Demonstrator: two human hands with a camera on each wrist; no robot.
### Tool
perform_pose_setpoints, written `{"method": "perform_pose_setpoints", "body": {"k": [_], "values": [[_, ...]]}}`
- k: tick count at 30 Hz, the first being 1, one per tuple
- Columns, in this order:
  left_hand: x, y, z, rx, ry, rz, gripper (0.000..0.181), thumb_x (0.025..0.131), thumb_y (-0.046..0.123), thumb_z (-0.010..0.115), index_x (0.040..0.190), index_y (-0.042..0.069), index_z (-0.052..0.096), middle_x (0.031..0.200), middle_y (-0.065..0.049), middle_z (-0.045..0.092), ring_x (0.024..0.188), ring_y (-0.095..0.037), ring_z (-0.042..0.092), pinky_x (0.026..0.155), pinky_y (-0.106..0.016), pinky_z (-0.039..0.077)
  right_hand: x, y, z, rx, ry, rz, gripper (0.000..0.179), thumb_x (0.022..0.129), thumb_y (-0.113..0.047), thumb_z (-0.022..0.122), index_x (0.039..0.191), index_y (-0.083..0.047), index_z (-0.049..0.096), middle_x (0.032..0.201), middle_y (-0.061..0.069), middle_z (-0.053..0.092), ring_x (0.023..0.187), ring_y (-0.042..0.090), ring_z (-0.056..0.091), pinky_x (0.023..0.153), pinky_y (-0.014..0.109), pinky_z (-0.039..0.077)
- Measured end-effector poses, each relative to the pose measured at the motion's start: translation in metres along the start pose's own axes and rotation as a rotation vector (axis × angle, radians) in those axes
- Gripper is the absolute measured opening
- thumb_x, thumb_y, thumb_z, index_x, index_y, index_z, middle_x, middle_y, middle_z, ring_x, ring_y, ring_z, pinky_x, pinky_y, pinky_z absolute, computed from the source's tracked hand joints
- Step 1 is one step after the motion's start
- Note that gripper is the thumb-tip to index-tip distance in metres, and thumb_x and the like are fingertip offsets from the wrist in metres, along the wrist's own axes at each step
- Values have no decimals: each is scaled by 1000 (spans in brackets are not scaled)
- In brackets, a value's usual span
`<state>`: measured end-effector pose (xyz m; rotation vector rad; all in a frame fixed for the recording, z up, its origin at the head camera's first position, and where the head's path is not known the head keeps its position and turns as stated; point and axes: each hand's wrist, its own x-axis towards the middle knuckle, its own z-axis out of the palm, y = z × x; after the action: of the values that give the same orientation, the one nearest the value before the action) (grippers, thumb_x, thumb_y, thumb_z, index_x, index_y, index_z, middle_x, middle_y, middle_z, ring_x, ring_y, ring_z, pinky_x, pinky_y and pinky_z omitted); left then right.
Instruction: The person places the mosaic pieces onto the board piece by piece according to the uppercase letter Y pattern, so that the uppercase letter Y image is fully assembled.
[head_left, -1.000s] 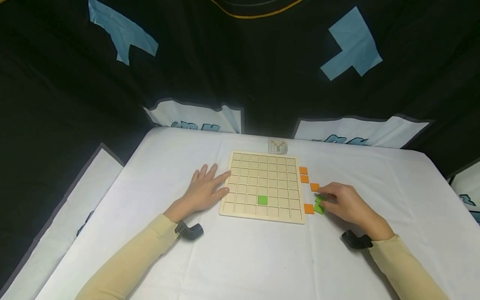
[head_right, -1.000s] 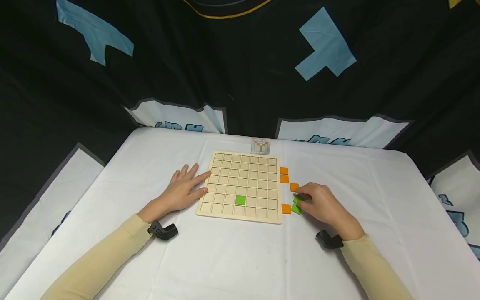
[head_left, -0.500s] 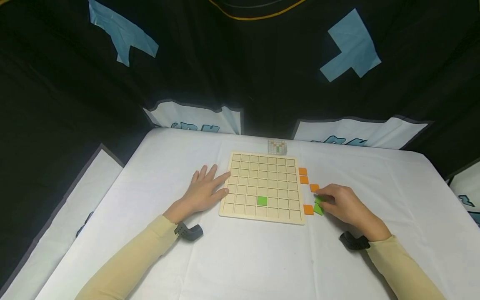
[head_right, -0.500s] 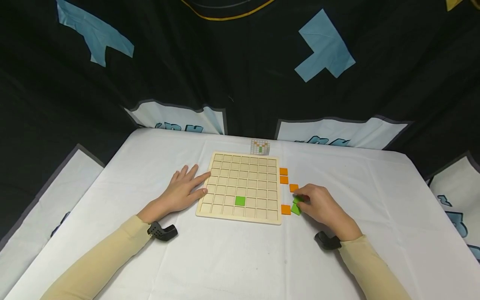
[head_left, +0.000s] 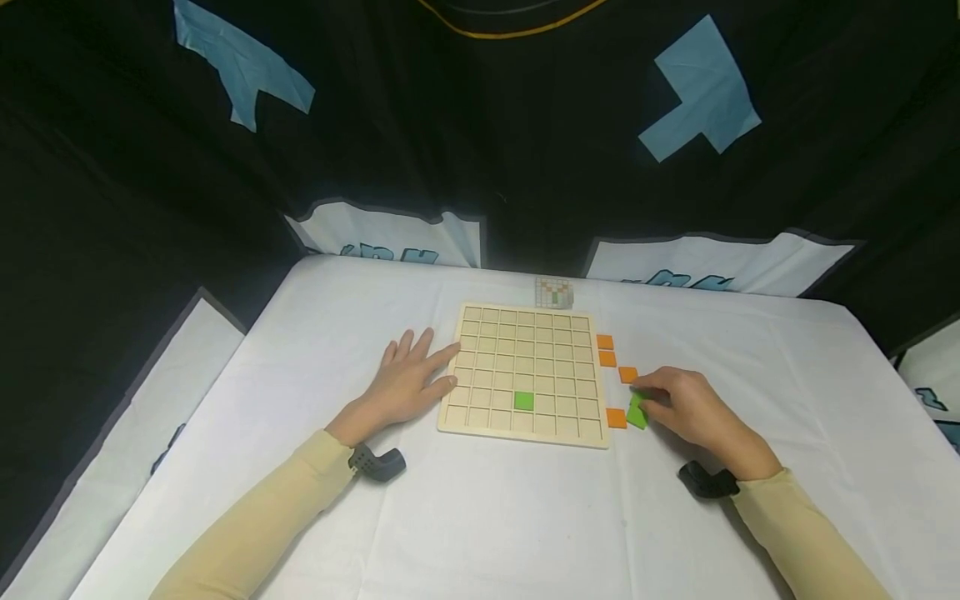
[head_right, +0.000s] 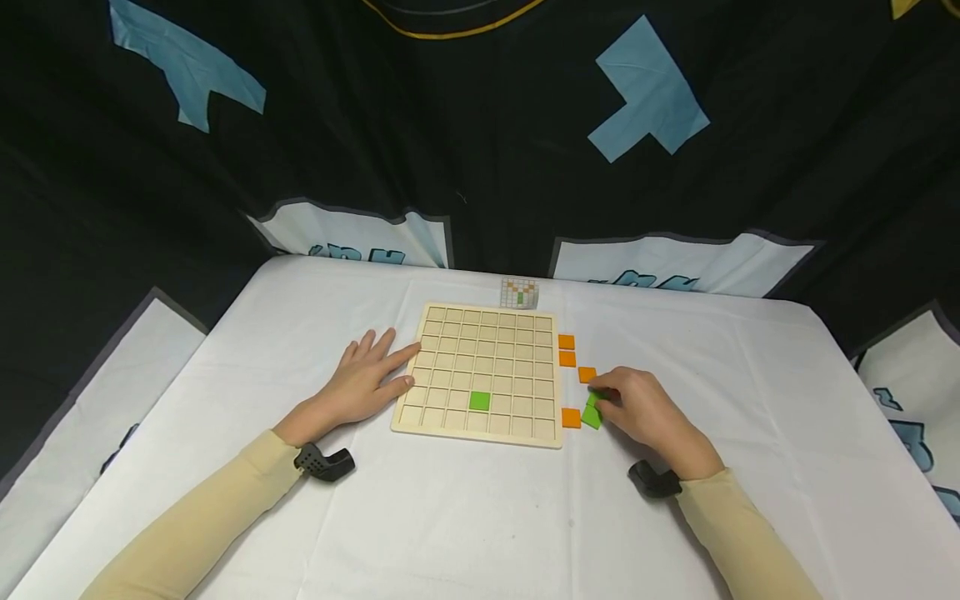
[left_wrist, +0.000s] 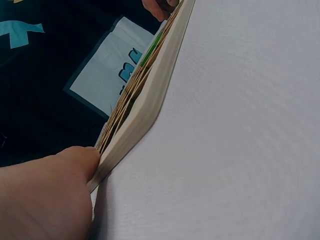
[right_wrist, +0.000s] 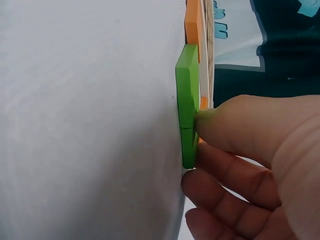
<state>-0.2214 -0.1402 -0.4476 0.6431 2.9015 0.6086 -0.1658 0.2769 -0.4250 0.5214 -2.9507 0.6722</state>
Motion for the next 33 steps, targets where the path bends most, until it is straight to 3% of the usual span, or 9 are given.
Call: {"method": "perform_pose_setpoints", "body": {"k": [10, 20, 33], "values": [[1, -1, 0, 7, 0, -4, 60, 104, 43, 49, 158, 20, 41, 168, -29, 17, 155, -55, 4, 123, -71, 4, 2, 0, -2, -33, -37, 60, 30, 82, 5, 69, 111, 4, 75, 109, 19, 75, 95, 27, 69, 84, 46, 58], [2, -2, 1, 1, 0, -3, 60, 104, 43, 49, 158, 20, 40, 168, -28, 16, 155, -55, 3, 123, -71, 4, 1, 3, -3, -63, -36, -2, 26, 79, 3, 74, 105, 0, 78, 99, 10, 73, 78, 14, 56, 69, 30, 50], [1, -1, 1, -18, 4, 3, 59, 103, 42, 48, 157, 19, 41, 167, -30, 17, 154, -56, 4, 123, -72, 3, 0, 3, -3, -45, -53, 31, 28, 79, 3, 74, 107, 1, 77, 97, 10, 71, 78, 15, 53, 67, 27, 47]]}}
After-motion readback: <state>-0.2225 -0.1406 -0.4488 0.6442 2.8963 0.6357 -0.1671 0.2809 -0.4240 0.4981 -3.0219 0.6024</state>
